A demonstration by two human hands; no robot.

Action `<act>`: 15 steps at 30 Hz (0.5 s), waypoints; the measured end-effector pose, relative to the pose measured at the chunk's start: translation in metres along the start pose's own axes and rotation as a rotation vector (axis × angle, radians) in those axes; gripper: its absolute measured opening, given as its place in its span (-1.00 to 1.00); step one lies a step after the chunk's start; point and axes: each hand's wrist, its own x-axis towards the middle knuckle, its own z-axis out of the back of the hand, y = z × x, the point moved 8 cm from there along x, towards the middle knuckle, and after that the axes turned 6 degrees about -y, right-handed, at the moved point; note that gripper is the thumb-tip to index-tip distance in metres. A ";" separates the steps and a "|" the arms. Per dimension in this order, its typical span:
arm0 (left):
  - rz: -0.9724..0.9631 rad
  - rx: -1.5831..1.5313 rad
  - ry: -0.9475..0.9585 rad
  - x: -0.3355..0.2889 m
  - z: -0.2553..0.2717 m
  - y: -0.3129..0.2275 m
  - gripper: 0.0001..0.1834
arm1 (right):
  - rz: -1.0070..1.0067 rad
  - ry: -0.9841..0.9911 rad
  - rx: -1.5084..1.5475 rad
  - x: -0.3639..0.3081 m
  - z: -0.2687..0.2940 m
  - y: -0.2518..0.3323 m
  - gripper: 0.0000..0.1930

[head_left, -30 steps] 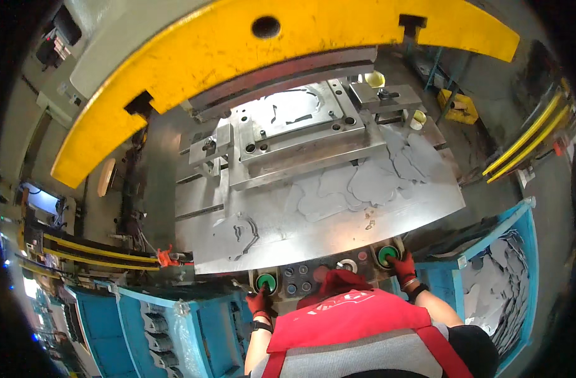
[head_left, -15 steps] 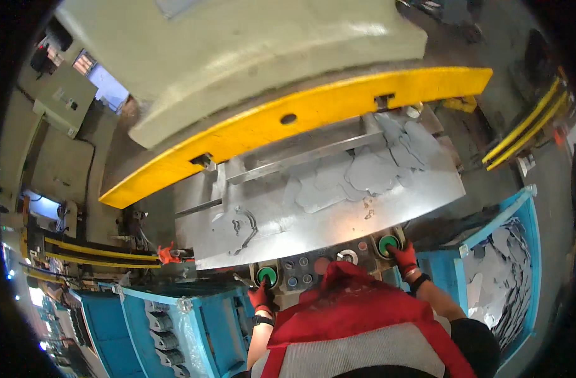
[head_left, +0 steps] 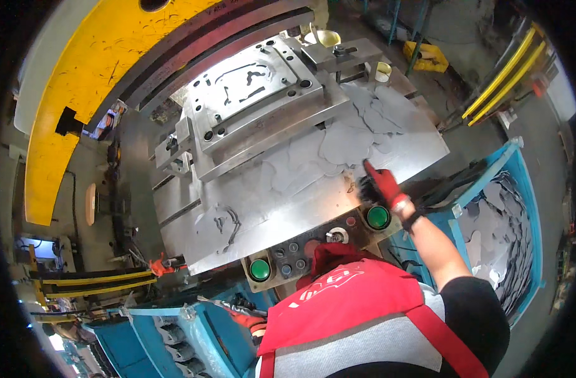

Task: Operating a hydraulic stamping press to form metal parts and then using pliers to remove them.

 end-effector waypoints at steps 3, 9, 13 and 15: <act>-0.032 -0.093 0.005 -0.010 -0.004 -0.044 -0.60 | -0.118 0.180 0.515 0.044 -0.057 -0.029 -0.52; -0.241 -0.144 0.351 -0.063 -0.054 -0.140 -0.65 | 0.000 -0.309 0.409 0.057 -0.015 -0.021 -0.70; -0.817 0.094 0.568 -0.122 -0.095 -0.217 -0.63 | -0.100 -0.362 0.733 0.038 0.012 -0.020 -0.75; -1.073 0.202 0.564 -0.138 -0.121 -0.238 -0.59 | -0.205 -0.230 0.714 0.029 0.002 -0.015 -0.75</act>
